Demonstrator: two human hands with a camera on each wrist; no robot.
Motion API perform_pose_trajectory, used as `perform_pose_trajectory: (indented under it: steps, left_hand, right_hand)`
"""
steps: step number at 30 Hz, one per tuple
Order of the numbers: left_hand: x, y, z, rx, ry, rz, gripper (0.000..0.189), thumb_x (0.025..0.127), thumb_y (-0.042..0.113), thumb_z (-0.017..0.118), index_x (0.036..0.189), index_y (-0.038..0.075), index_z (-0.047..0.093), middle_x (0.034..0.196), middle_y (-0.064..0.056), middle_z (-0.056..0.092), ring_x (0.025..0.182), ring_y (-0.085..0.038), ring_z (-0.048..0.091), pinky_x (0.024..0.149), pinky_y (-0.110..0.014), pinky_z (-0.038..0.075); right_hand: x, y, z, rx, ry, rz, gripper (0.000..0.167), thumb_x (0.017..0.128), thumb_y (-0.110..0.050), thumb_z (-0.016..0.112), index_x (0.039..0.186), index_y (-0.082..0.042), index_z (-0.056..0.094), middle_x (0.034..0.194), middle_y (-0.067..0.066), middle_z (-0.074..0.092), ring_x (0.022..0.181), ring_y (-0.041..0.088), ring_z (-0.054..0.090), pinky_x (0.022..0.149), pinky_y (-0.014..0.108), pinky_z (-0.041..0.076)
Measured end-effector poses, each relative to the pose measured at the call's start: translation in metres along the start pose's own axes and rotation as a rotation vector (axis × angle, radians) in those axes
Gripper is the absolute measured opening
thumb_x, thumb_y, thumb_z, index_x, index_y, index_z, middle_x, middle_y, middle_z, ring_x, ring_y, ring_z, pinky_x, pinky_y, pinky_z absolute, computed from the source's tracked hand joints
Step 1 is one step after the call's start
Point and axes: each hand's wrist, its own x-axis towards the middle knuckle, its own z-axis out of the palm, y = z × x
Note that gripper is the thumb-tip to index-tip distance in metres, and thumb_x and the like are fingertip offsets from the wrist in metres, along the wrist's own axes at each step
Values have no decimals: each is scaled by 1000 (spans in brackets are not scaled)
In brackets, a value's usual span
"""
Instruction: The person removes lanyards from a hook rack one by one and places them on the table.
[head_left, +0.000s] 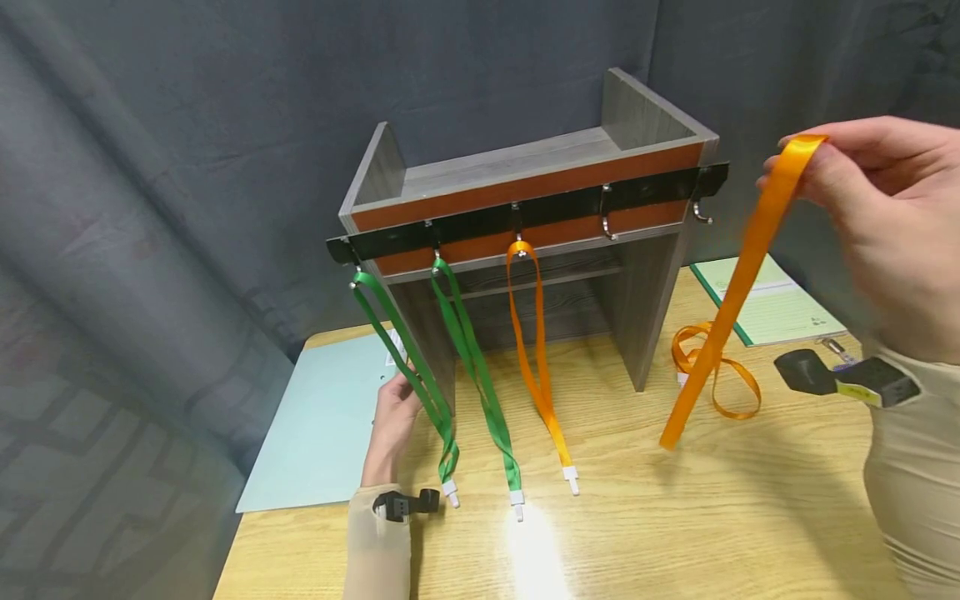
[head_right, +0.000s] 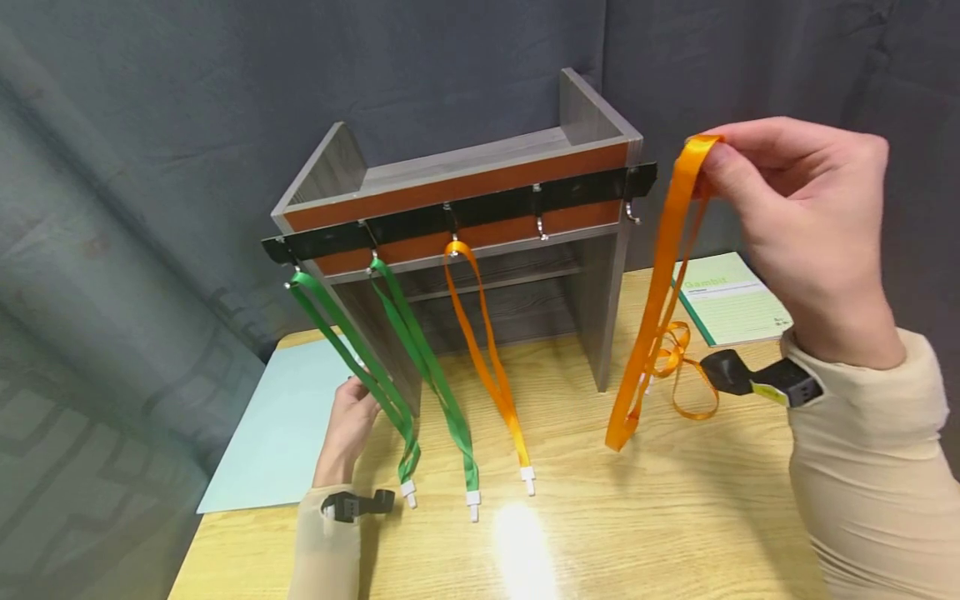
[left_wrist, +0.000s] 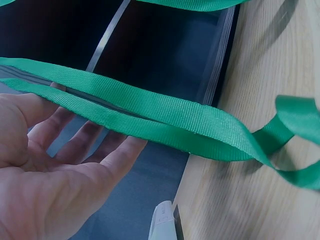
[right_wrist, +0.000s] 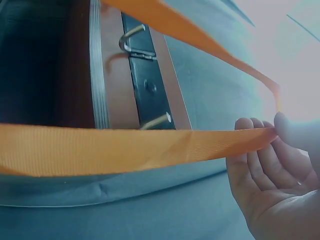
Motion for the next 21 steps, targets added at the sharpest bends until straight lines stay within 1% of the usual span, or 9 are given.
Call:
perform_pose_trajectory:
  steps: [1,4,7,9,10,15,17,19,21]
  left_hand:
    - [0,0,0,-3,0,1,31,93,2,60,123,-7,58,129,-16,54,121,-25,48,98,-41,41]
    - [0,-1,0,-10,-2,5,32,93,2,60,123,-7,58,130,-16,54,122,-25,47,99,-41,40]
    - [0,-1,0,-13,-3,10,31,93,2,59,123,-8,58,130,-16,54,122,-25,47,99,-42,40]
    - [0,-2,0,-14,-7,12,31,93,2,59,123,-8,58,130,-17,54,123,-25,47,99,-42,40]
    - [0,-2,0,-14,-8,14,32,93,2,59,123,-8,58,130,-17,54,123,-25,47,99,-42,40]
    - [0,-2,0,-3,-8,14,31,94,3,59,123,-7,58,131,-15,53,124,-25,45,99,-42,39]
    - [0,-2,-1,-2,-8,14,31,94,3,59,123,-7,58,132,-15,53,125,-25,44,99,-42,39]
    - [0,-2,0,-1,-7,11,31,94,4,60,122,-7,59,132,-15,53,125,-25,44,100,-42,39]
    - [0,-2,-1,-7,-8,8,31,94,4,60,122,-8,59,132,-15,53,125,-24,44,100,-42,39]
  right_hand:
    - [0,1,-3,75,-9,9,32,86,0,68,108,22,58,102,26,65,88,28,66,85,26,50]
    - [-1,4,-12,154,-27,29,33,86,4,65,110,24,54,104,27,63,86,29,67,85,27,50]
    - [-2,5,-21,134,-60,34,32,88,5,63,111,24,54,103,26,64,86,27,67,85,25,50]
    - [-2,7,-27,160,-91,28,30,90,6,59,112,25,52,103,25,63,86,27,67,85,26,49]
    - [-2,9,-31,153,-105,18,30,91,6,58,113,25,51,103,24,63,87,26,67,84,25,49]
    - [-4,17,-46,259,-156,-5,25,94,10,49,113,26,49,102,23,62,87,27,64,82,27,50]
    - [-5,19,-52,269,-157,5,23,94,10,49,112,25,51,102,23,62,87,27,64,82,26,50]
    - [-7,19,-57,228,-143,11,23,93,7,53,111,22,53,102,21,62,87,26,64,83,24,49]
    - [-7,20,-62,218,-140,18,22,92,6,55,109,19,56,101,20,61,87,25,64,85,22,47]
